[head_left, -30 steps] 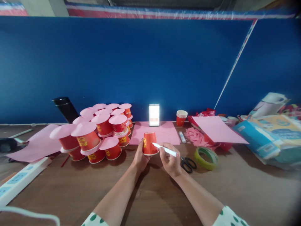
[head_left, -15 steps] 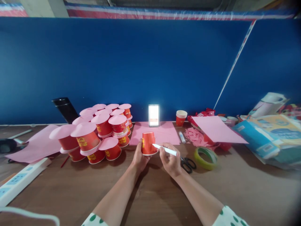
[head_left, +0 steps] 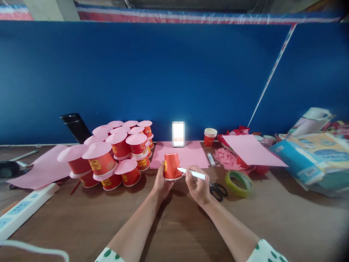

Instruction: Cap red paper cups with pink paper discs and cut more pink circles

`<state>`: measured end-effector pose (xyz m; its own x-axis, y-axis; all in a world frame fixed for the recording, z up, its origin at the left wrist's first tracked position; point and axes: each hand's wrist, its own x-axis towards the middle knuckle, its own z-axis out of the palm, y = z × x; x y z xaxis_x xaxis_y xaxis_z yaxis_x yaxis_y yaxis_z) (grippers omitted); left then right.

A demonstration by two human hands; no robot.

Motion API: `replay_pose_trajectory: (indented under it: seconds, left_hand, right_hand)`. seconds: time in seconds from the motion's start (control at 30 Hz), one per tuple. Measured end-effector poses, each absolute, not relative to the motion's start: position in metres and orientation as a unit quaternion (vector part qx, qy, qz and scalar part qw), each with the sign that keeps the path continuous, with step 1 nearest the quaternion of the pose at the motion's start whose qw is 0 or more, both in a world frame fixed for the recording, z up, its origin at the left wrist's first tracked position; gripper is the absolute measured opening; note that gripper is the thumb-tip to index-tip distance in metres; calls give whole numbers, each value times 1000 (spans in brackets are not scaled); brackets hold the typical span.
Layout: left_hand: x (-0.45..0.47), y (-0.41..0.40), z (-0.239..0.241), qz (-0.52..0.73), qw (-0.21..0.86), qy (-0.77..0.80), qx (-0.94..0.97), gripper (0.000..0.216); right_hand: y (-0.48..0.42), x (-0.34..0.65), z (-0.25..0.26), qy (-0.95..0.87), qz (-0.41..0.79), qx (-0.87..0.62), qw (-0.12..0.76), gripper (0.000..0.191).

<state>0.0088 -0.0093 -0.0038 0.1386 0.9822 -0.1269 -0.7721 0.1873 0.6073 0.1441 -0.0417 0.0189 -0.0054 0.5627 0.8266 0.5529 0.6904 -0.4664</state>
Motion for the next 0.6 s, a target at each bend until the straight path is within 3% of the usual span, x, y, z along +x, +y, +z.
replay_pose_trajectory:
  seconds: [0.6]
  left_hand:
    - [10, -9, -5, 600, 726, 276, 191, 32]
  right_hand:
    - [-42, 143, 18, -706, -7, -396, 586, 12]
